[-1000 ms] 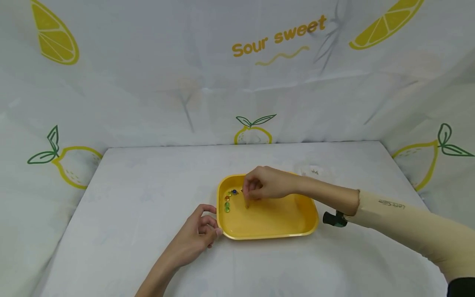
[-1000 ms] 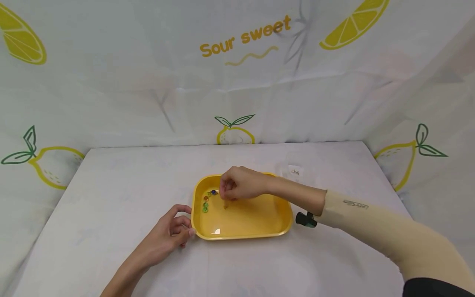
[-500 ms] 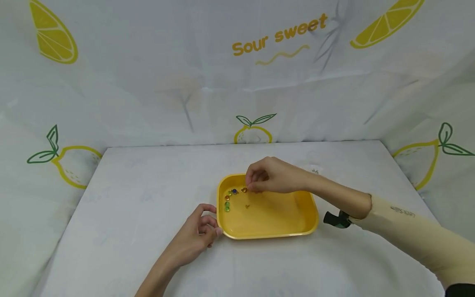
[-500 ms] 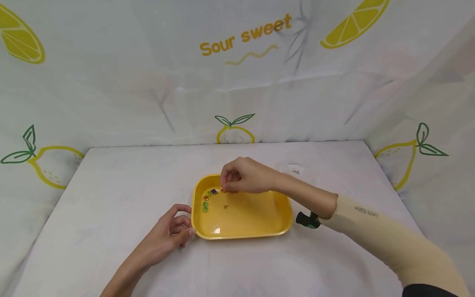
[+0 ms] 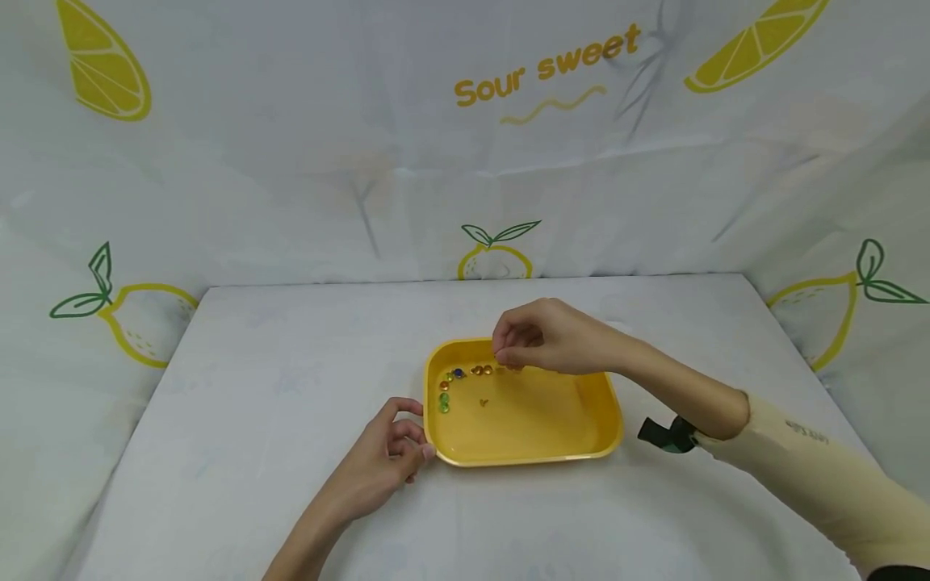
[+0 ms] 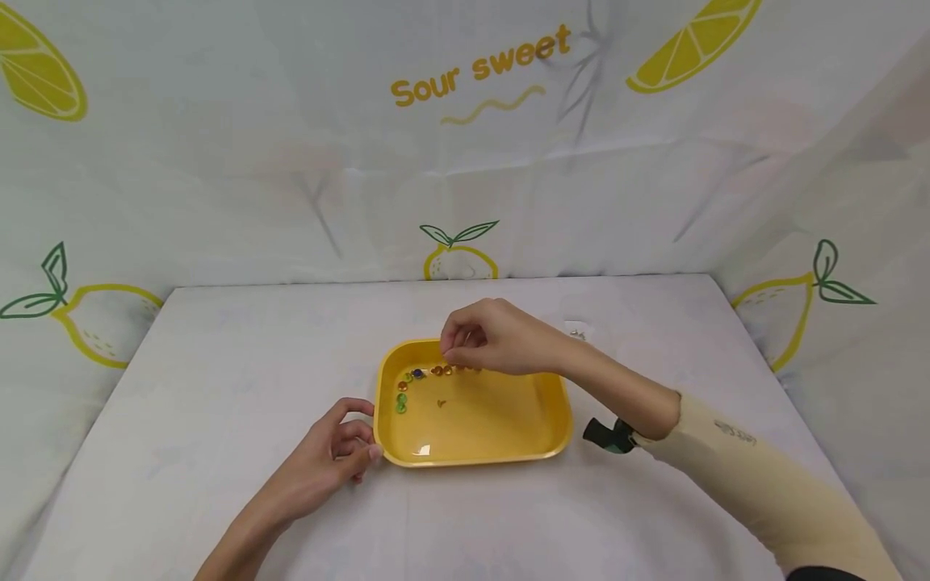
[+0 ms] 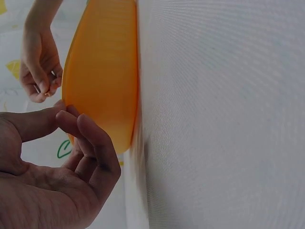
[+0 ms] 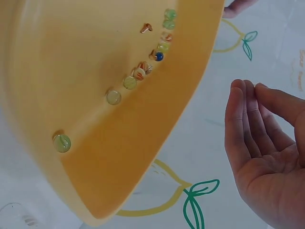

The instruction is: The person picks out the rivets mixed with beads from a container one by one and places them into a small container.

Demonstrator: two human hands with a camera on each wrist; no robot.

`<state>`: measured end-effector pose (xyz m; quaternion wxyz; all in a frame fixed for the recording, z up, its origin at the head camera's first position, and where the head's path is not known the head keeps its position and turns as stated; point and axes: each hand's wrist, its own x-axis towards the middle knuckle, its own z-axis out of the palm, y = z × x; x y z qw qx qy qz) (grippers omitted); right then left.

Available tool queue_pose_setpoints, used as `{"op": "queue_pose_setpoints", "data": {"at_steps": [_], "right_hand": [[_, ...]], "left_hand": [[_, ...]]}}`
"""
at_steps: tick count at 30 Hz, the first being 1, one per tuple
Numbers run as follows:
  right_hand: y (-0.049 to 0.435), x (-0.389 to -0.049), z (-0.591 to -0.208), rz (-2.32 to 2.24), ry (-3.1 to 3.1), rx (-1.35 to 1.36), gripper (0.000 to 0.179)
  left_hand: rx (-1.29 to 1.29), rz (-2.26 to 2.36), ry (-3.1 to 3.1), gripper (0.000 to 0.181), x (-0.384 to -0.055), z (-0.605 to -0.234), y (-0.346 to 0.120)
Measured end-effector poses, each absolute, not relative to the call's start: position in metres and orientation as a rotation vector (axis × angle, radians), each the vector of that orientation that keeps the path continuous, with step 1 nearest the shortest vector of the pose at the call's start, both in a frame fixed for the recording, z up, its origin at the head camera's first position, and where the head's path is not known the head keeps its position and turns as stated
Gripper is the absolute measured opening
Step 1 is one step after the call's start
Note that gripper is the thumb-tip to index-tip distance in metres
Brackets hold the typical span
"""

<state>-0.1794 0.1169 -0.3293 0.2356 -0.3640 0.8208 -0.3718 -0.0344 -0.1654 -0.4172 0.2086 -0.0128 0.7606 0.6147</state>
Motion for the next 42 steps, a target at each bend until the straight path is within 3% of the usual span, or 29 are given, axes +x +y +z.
{"op": "queue_pose_setpoints", "data": {"at_steps": [25,42], "right_hand": [[0.176,-0.167,-0.314,-1.264,2.442,-0.852,0.006],[0.216,-0.169,-0.320,-1.190,2.689,-0.785,0.008]], "left_hand": [[-0.058,1.686,2.141,0.049,-0.035,-0.415,-0.164],[-0.047,1.714,2.124,0.052,-0.035,-0.419,-0.165]]}}
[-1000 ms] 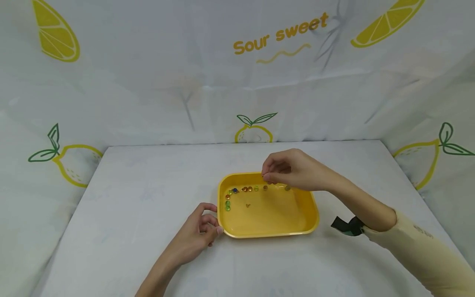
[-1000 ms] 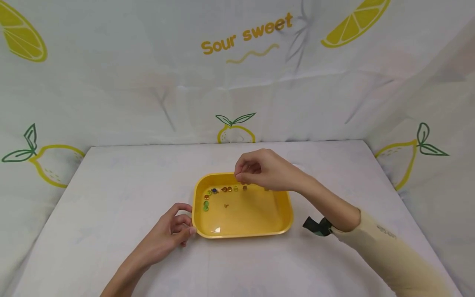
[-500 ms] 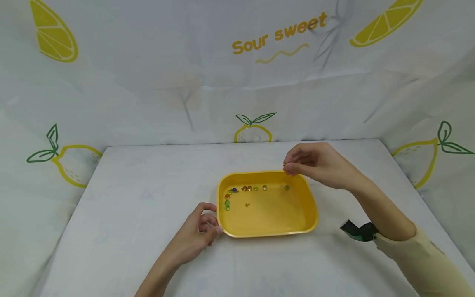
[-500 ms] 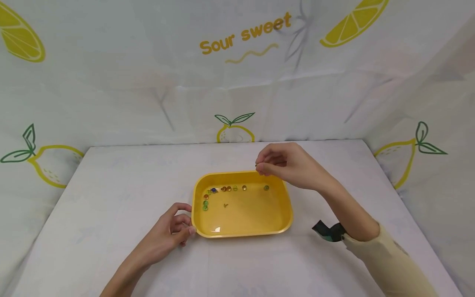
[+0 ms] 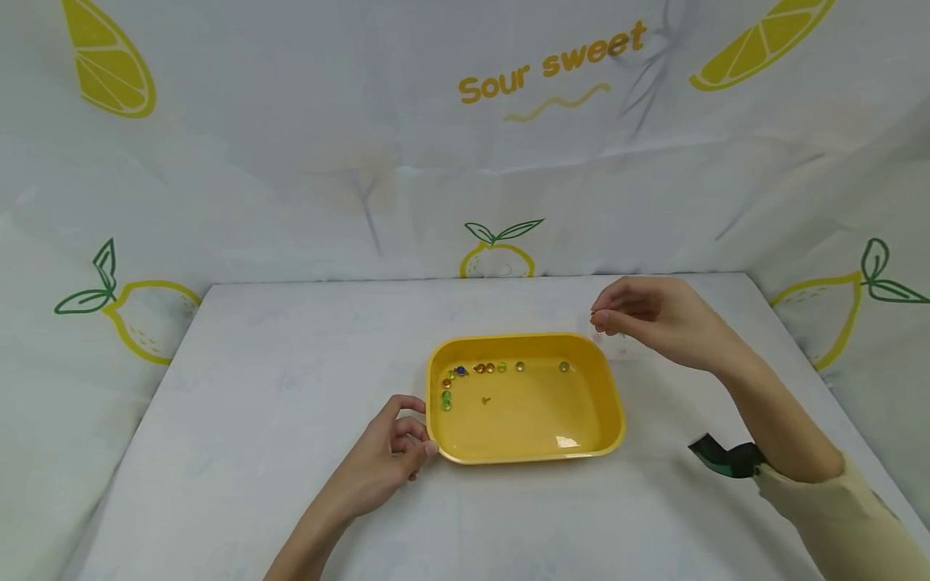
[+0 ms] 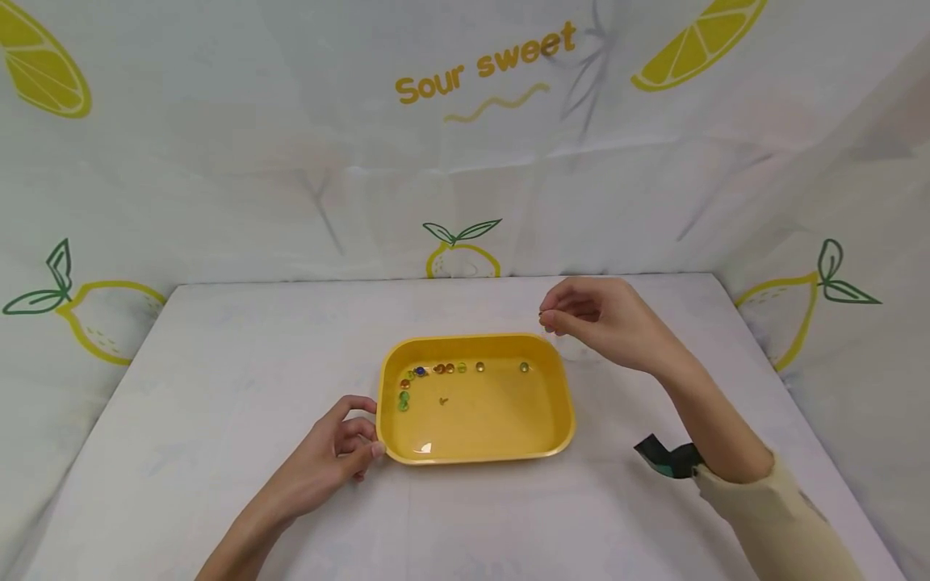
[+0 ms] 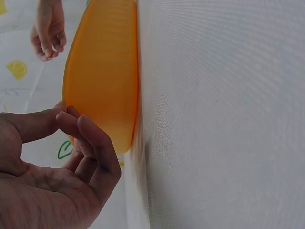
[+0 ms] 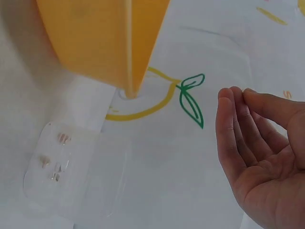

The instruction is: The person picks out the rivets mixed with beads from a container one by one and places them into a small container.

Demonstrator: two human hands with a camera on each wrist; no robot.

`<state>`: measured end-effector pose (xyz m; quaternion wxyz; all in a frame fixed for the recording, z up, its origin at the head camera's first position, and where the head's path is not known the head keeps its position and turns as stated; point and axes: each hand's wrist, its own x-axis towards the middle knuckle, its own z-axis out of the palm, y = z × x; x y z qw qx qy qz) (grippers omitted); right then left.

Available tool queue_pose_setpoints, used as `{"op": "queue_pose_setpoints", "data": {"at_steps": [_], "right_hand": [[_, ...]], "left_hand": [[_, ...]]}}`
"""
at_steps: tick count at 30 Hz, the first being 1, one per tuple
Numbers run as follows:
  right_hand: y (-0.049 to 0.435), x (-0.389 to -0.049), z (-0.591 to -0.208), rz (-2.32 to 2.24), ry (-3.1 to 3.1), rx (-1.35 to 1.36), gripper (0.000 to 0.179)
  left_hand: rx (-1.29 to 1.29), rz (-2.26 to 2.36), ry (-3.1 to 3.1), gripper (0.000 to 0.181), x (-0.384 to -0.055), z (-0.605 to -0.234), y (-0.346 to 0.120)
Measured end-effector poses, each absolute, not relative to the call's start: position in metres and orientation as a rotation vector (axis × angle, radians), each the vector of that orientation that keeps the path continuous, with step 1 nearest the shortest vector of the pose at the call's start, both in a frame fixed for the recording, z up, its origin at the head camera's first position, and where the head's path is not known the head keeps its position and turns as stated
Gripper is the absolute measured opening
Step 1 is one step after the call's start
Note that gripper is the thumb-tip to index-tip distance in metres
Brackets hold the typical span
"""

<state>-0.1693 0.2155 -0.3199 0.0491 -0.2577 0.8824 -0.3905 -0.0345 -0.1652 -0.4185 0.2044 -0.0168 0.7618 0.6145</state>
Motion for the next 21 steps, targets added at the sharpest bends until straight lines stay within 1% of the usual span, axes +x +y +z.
{"op": "queue_pose_setpoints", "data": {"at_steps": [5,21], "right_hand": [[0.229,-0.173,-0.326,-1.179,2.768,-0.714,0.009],[0.259,-0.190,-0.347,-1.132,2.832,-0.646,0.010]], "left_hand": [[-0.050,1.717,2.125,0.052,-0.034,-0.418,-0.165],[-0.057,1.707,2.134,0.051,-0.034,-0.417,-0.164]]}}
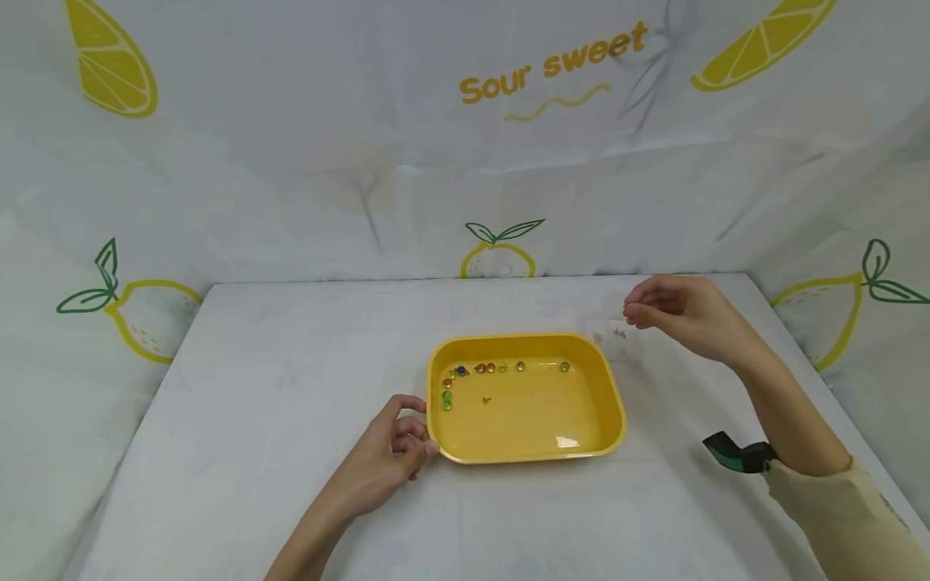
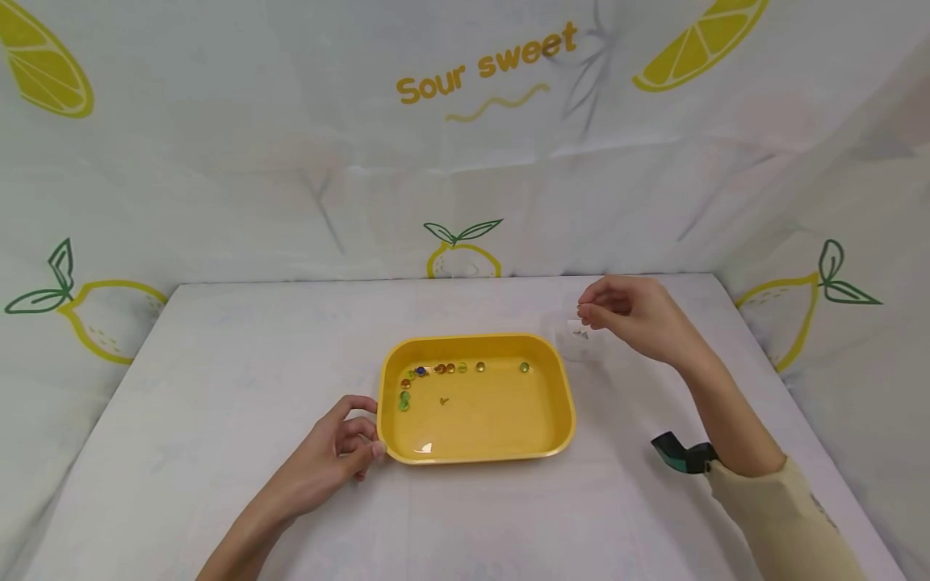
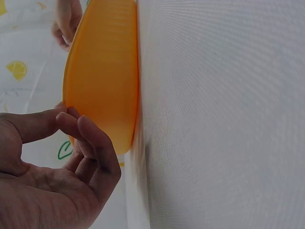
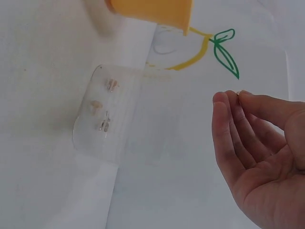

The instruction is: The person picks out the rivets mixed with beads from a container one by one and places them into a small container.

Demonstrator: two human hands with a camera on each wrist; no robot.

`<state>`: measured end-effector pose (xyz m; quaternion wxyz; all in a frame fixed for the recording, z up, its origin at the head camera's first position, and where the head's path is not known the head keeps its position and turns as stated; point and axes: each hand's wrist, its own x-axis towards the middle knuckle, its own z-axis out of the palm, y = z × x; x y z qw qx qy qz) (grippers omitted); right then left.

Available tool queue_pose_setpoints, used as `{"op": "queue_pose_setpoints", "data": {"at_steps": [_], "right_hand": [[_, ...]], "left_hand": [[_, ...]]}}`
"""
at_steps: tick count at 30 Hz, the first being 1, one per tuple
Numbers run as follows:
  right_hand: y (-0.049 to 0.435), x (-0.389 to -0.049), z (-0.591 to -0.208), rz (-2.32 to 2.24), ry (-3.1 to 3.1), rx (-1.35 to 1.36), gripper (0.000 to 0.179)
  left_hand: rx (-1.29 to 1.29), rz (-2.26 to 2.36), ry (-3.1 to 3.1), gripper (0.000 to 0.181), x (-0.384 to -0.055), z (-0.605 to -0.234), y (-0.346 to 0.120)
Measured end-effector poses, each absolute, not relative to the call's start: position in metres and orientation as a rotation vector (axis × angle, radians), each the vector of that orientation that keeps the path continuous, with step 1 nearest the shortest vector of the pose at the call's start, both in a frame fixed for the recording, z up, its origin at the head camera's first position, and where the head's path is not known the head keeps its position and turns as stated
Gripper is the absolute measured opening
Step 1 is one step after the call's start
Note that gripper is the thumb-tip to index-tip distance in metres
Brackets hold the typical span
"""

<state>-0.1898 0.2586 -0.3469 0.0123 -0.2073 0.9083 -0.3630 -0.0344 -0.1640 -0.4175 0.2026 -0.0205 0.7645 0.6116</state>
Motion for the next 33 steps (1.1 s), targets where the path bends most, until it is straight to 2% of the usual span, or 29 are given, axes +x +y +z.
{"op": "queue_pose_setpoints", "data": {"at_steps": [15,33], "right_hand": [[0.271,-0.202,-0.363,-1.125,2.804,-0.652,0.011],[0.264,-0.203,-0.370,-1.095,2.821,-0.641,0.011]], "left_hand": [[-0.035,1.712,2.139,0.051,-0.035,-0.419,-0.164],[-0.042,1.713,2.133,0.050,-0.035,-0.419,-0.165]]}}
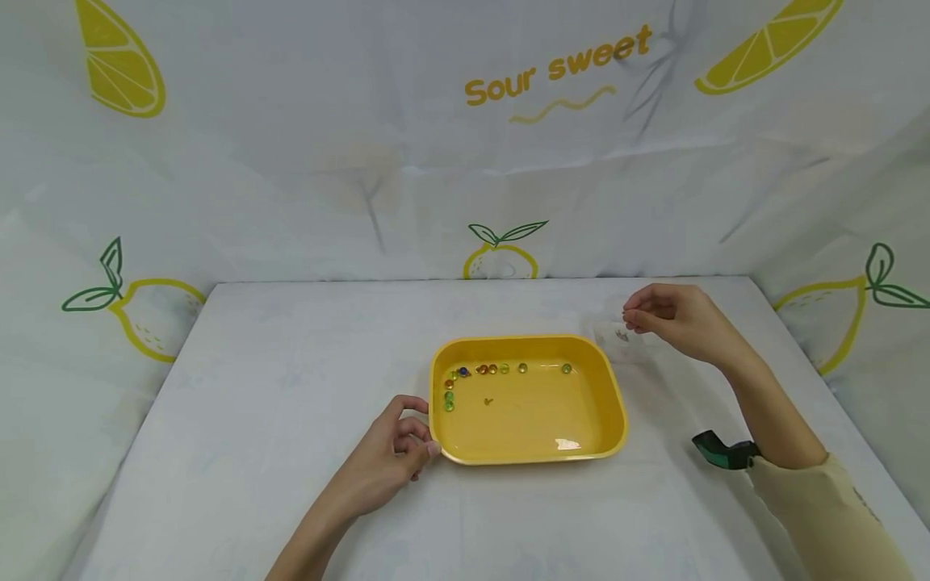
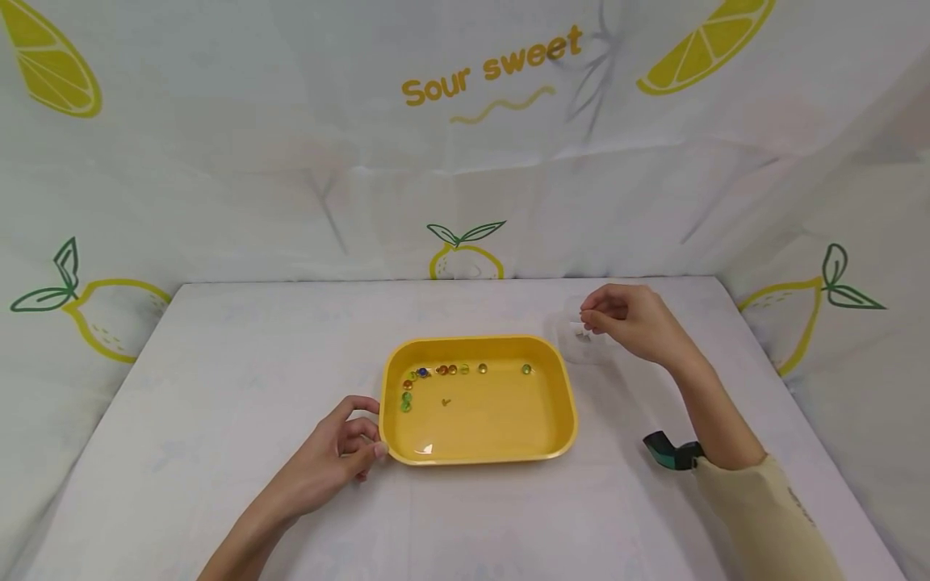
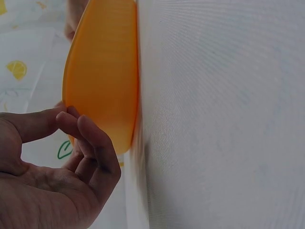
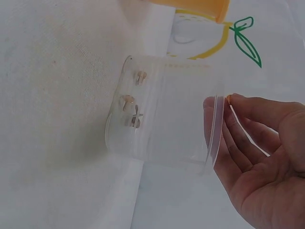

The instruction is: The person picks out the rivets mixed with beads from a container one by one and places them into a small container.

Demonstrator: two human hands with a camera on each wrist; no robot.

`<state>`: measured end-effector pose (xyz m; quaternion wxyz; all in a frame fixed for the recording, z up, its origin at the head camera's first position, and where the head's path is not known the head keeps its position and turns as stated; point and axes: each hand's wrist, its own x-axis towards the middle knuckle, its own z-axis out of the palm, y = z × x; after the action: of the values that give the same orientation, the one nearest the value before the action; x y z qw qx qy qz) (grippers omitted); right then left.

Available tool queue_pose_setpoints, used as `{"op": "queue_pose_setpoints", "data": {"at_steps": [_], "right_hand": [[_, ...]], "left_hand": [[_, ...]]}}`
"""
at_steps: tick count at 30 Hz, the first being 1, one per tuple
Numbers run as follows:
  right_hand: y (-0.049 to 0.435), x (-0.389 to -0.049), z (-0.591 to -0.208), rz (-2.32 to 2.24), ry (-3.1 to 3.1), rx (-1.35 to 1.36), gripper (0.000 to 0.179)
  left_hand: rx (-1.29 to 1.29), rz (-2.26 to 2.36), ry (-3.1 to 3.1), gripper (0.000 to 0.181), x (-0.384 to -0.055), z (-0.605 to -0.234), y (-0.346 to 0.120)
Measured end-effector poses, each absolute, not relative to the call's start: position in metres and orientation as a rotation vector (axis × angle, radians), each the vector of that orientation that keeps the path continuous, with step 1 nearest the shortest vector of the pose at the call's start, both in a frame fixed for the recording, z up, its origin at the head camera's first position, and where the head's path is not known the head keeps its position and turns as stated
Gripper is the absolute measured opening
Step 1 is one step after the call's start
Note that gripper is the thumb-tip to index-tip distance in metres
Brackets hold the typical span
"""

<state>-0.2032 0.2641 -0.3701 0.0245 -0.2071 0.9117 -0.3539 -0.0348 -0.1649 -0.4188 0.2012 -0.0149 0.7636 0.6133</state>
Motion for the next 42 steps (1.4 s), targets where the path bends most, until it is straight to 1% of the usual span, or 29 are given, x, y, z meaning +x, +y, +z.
{"op": "queue_pose_setpoints", "data": {"at_steps": [19,42], "right_hand": [[0.2637,-0.2045,-0.3732,-1.078,2.828,-0.610,0.011],[0.2655,-0.2052,-0.3749,-1.080,2.837,-0.622,0.012]], "left_hand": [[-0.006,1.724,2.113,0.052,-0.0346,-0.4179,-0.1669],[-0.041,1.712,2.117,0.051,-0.0357,-0.4184,-0.1659]]}}
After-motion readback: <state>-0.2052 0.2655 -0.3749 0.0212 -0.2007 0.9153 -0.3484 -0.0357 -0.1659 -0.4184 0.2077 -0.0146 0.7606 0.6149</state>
